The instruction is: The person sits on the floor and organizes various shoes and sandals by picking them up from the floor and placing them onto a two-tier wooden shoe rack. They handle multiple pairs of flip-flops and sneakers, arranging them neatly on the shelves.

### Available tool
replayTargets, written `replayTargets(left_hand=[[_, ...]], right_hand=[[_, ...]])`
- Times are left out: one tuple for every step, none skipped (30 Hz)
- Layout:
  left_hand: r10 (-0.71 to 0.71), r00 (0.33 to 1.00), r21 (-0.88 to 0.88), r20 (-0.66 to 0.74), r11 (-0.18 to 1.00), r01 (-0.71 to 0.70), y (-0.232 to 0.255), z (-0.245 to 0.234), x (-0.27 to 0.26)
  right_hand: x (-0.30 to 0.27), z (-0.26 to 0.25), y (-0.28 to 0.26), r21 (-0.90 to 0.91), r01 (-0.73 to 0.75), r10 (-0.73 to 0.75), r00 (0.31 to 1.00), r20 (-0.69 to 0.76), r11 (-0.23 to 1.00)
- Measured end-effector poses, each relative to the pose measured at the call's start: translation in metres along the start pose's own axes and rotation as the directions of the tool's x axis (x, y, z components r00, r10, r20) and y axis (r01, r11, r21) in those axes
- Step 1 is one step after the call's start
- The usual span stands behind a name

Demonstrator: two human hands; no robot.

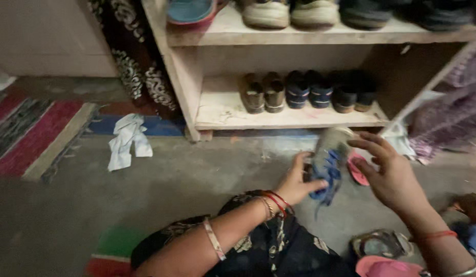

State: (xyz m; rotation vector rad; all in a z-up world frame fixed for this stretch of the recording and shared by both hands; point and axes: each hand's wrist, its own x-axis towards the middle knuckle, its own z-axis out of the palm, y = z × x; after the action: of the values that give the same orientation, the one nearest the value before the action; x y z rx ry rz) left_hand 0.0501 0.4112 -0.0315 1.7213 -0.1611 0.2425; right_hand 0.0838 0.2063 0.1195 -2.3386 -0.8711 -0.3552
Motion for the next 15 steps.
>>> replayTargets(left_hand=[[-0.039, 0.997, -0.031, -0.065, 0.999, 0.037, -0.007, -0.014, 0.002], [-0.044, 0.993, -0.068, -0.112, 0.997, 0.037, -0.016, -0.030, 0.004], [-0.051, 0.986, -0.104, -0.160, 0.994, 0.035, -0.025, -0.046, 0.007], [-0.057, 0.977, -0.138, -0.207, 0.990, 0.028, -0.034, -0.062, 0.010], [-0.058, 0.962, -0.126, -0.265, 0.992, 0.025, -0.044, -0.077, 0.014], [-0.060, 0.944, -0.113, -0.324, 0.993, 0.024, -0.053, -0.091, 0.018], [-0.061, 0.923, -0.100, -0.381, 0.995, 0.024, -0.061, -0.105, 0.024], [0.032, 0.904, -0.092, -0.426, 0.993, -0.078, -0.067, -0.118, 0.031], [0.124, 0.875, -0.076, -0.469, 0.981, -0.180, -0.073, -0.130, 0.039], [0.214, 0.835, -0.054, -0.507, 0.959, -0.278, -0.078, -0.143, 0.043], [0.133, 0.825, 0.001, -0.549, 0.987, -0.159, -0.083, -0.154, 0.046], [0.055, 0.803, 0.048, -0.593, 0.998, -0.033, -0.086, -0.164, 0.050], [-0.019, 0.771, 0.086, -0.637, 0.992, 0.096, -0.089, -0.175, 0.055], [-0.025, 0.750, 0.120, -0.661, 0.983, 0.138, -0.093, -0.186, 0.061], [-0.029, 0.729, 0.152, -0.684, 0.971, 0.182, -0.096, -0.192, 0.068]], right_hand=[[0.010, 0.013, -0.010, -0.031, 0.086, -0.085, 0.996, 0.009, 0.996], [0.017, 0.025, -0.019, -0.058, 0.170, -0.170, 0.985, 0.019, 0.984], [0.023, 0.034, -0.027, -0.058, 0.076, -0.068, 0.989, 0.130, 0.995], [0.029, 0.044, -0.035, -0.071, -0.018, 0.034, 0.971, 0.235, 0.997], [0.036, 0.053, -0.042, -0.096, -0.110, 0.137, 0.933, 0.334, 0.989], [0.043, 0.060, -0.047, -0.104, -0.118, 0.149, 0.912, 0.381, 0.988], [0.050, 0.069, -0.052, -0.114, -0.124, 0.161, 0.889, 0.428, 0.986], [0.057, 0.076, -0.056, -0.125, -0.127, 0.172, 0.863, 0.474, 0.984], [0.063, 0.084, -0.061, -0.091, -0.040, 0.077, 0.893, 0.444, 0.995], [0.070, 0.093, -0.065, -0.058, 0.049, -0.020, 0.912, 0.410, 0.997], [0.076, 0.101, -0.069, -0.027, 0.138, -0.118, 0.921, 0.372, 0.990], [0.082, 0.109, -0.074, -0.014, 0.140, -0.124, 0.913, 0.389, 0.990], [0.088, 0.118, -0.078, 0.000, 0.142, -0.130, 0.905, 0.406, 0.990], [0.094, 0.126, -0.083, 0.012, 0.144, -0.135, 0.896, 0.422, 0.990], [0.100, 0.134, -0.088, 0.032, 0.173, -0.170, 0.890, 0.423, 0.984]])
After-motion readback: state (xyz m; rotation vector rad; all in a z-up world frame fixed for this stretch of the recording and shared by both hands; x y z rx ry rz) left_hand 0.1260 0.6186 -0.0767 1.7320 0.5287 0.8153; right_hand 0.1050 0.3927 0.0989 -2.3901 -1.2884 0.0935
